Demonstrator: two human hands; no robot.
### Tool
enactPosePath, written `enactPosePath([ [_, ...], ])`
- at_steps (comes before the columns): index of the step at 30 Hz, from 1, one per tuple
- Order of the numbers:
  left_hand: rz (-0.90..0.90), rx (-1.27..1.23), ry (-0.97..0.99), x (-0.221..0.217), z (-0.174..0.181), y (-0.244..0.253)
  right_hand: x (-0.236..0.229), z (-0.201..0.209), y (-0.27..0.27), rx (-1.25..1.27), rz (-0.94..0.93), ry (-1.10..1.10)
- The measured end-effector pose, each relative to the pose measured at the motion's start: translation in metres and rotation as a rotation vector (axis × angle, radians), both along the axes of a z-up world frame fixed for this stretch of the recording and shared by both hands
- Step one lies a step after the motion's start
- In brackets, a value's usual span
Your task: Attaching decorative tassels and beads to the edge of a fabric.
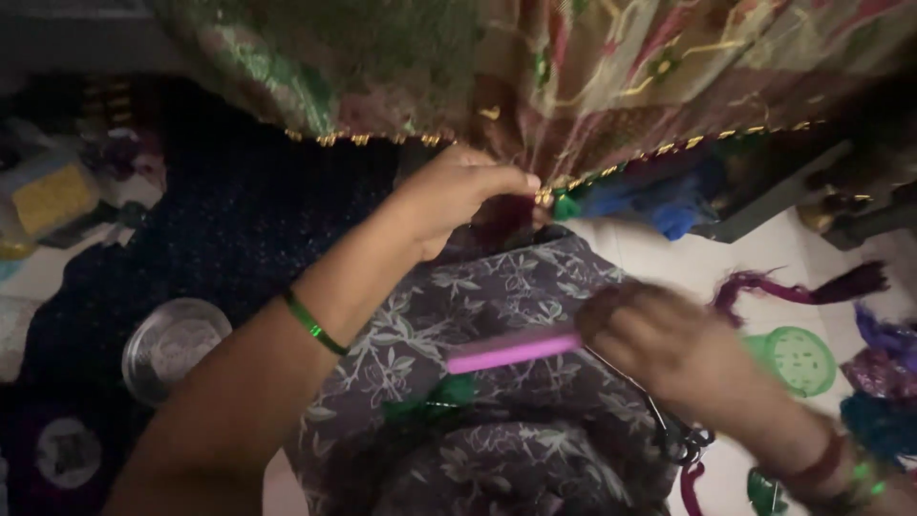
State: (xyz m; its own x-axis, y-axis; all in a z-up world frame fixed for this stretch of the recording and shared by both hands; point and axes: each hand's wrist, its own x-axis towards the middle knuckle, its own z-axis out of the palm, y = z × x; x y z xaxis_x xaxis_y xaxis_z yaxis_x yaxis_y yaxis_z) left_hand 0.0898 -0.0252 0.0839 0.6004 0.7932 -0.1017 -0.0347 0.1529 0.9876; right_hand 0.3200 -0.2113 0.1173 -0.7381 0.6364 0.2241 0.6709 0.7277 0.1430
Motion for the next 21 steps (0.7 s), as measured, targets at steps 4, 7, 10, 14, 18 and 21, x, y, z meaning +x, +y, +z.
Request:
enactPosePath([
  [4, -0.122, -0.208, -0.106, -0.004, 0.018, -0.003, 0.015, 0.035, 0.025, 0.159, -0.056, 0.090],
  [7, -0.161, -0.121, -0.064, -0.004, 0.012, 0.000, 0.010, 0.038, 0.029, 0.281, -0.202, -0.048],
  [10, -0.038, -0.155, -0.051, -0.006, 0.016, 0.000, 0.011, 0.027, 0.028, 0.382, -0.184, -0.227],
  [14, -0.124, -0.253, -0.043, -0.006, 0.019, 0.000, 0.011, 0.039, 0.030, 0.558, -0.035, -0.183],
  [18, -0.098, -0.068, 0.005, -0.003, 0.014, 0.001, 0.027, 0.034, 0.031, 0.456, -0.110, -0.247],
  [21, -0.105, -0.271, -0.055, -0.006, 0.020, -0.003, 0.026, 0.036, 0.035, 0.495, 0.008, -0.169],
])
